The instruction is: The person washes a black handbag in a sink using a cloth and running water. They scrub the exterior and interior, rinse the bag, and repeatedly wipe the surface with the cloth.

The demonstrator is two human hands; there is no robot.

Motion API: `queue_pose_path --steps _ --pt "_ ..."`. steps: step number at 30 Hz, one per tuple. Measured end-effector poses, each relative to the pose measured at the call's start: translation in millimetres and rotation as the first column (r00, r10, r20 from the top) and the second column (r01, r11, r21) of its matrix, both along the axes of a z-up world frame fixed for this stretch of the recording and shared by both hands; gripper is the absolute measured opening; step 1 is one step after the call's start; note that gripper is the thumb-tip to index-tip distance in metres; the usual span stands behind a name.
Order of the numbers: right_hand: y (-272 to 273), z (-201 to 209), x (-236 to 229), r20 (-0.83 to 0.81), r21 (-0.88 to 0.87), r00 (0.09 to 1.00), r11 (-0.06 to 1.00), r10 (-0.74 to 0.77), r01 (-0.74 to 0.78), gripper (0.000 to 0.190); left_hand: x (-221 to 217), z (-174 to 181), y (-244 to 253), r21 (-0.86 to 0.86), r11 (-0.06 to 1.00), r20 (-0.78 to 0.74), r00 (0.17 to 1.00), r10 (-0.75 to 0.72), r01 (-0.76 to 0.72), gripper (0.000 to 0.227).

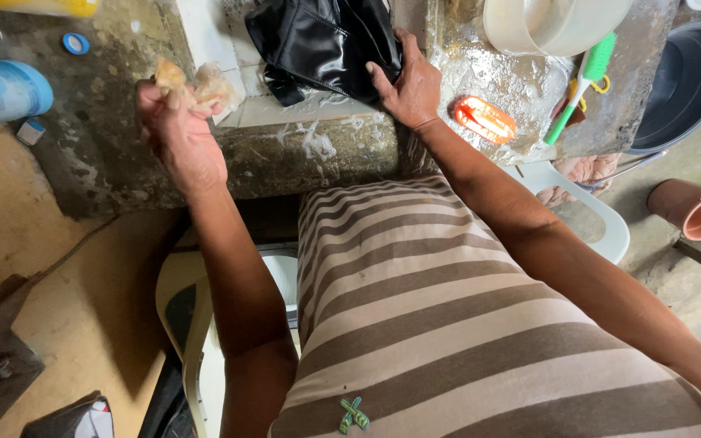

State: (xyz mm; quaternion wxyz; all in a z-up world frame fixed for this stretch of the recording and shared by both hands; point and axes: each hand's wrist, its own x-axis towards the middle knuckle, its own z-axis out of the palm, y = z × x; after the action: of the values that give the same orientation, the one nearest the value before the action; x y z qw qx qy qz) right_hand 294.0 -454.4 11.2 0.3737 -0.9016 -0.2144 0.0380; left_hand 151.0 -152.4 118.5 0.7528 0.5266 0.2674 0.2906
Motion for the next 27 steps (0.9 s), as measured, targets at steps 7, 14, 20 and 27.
queue_pose_path --steps 7,14,20,27 --pt "0 0 0 -0.016 -0.009 1.0 1.0 -0.009 0.009 0.064 -6 -3 -5 -0.356 0.925 0.286 0.958 -0.027 0.132 0.017" --pt "0 -2 -3 -0.102 -0.023 0.994 0.999 -0.038 0.036 0.065 -31 -1 59 0.312 0.932 -0.383 0.873 0.302 -0.186 0.03" --pt "-1 -3 -1 -0.062 0.016 0.998 1.0 -0.006 0.007 0.068 -101 -13 143 0.735 0.677 -0.507 0.702 0.501 0.048 0.02" --pt "-1 -4 0 -0.004 0.036 1.0 0.999 0.004 -0.003 0.066 -102 -64 106 0.477 0.777 -0.877 0.165 0.452 0.41 0.022"
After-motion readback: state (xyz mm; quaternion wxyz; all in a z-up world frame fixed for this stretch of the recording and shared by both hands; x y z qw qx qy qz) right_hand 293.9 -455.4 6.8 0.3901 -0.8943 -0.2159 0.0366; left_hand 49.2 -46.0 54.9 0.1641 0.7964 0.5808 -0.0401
